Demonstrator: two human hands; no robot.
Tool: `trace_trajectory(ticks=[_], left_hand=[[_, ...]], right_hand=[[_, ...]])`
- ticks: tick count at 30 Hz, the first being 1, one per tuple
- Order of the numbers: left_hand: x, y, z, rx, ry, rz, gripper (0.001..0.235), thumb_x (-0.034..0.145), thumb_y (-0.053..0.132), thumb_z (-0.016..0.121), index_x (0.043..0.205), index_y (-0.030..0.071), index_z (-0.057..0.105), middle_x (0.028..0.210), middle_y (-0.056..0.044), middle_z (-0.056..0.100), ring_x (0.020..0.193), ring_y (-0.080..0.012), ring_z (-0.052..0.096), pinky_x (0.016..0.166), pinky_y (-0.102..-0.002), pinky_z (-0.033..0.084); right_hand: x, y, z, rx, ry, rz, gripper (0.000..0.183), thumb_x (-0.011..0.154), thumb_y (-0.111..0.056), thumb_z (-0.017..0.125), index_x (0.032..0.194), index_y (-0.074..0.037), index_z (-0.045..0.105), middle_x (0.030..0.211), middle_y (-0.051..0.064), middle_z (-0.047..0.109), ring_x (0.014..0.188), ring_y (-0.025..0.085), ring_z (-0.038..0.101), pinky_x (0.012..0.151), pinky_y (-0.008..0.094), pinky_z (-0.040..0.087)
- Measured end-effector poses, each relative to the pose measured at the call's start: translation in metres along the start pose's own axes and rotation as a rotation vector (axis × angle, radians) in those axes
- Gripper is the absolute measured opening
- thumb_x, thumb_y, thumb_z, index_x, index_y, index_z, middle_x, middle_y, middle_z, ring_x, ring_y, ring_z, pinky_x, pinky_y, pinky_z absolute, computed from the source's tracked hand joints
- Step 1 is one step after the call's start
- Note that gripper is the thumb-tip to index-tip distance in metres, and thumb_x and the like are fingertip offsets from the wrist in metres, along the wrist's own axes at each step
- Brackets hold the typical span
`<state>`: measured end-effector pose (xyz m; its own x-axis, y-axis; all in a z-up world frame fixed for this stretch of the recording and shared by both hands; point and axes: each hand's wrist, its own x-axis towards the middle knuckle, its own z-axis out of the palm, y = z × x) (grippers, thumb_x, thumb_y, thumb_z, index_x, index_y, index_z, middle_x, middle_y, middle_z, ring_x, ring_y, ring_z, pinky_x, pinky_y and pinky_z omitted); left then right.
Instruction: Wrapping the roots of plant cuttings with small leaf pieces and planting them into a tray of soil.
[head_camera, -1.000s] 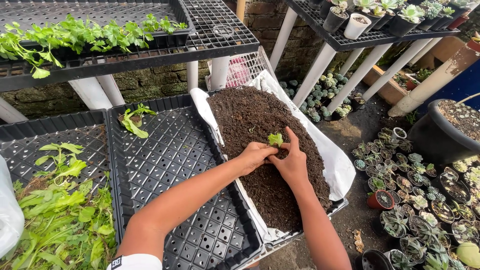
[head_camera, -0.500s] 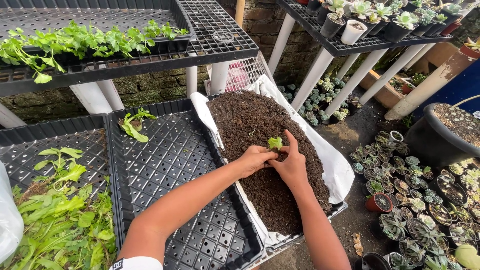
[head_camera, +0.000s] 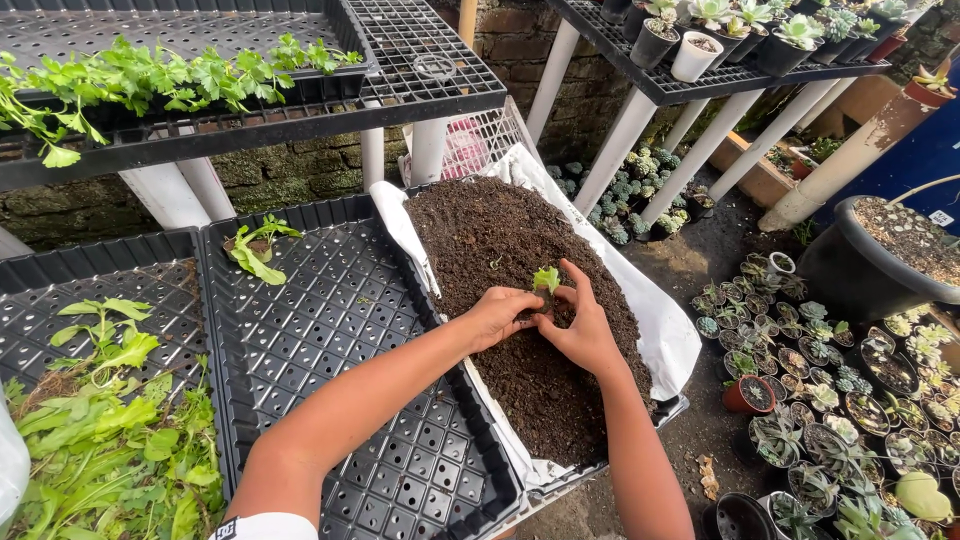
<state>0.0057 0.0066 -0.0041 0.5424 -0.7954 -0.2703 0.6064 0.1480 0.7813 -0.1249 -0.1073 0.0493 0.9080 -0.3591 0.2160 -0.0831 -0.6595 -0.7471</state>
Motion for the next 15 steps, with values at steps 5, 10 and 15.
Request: trace_trajectory(ticks=[5, 10, 15], left_hand=[[-0.031, 0.025, 0.017, -0.055, -0.018, -0.027, 0.059, 0.091, 0.025, 0.078, 0.127, -0.016, 0.056, 0.125, -0.022, 0.058, 0.092, -0.0188, 0.068, 0.090, -0.039, 0.063], [-0.020, 0.025, 0.019, 0.017, -0.076, -0.011, 0.083, 0.102, 0.045, 0.066, 0.148, -0.017, 0.035, 0.147, -0.030, 0.040, 0.093, -0.0186, 0.070, 0.090, -0.044, 0.065], [0.001, 0.025, 0.011, 0.075, -0.092, 0.088, 0.040, 0.100, 0.023, 0.068, 0.131, -0.002, 0.065, 0.126, -0.019, 0.068, 0.096, -0.0254, 0.075, 0.088, -0.039, 0.064]], right_hand=[[0.003, 0.008, 0.000, 0.049, 0.035, -0.017, 0.092, 0.087, -0.010, 0.081, 0.163, -0.009, 0.029, 0.120, 0.021, 0.074, 0.118, 0.037, 0.067, 0.103, 0.046, 0.051], [0.005, 0.012, 0.003, 0.098, 0.159, -0.037, 0.099, 0.083, -0.010, 0.084, 0.162, -0.009, 0.025, 0.120, 0.023, 0.073, 0.117, 0.041, 0.068, 0.107, 0.054, 0.050], [0.006, 0.013, -0.002, 0.118, 0.335, -0.054, 0.096, 0.086, -0.005, 0.082, 0.162, -0.006, 0.022, 0.123, 0.024, 0.067, 0.123, 0.042, 0.065, 0.116, 0.060, 0.044]])
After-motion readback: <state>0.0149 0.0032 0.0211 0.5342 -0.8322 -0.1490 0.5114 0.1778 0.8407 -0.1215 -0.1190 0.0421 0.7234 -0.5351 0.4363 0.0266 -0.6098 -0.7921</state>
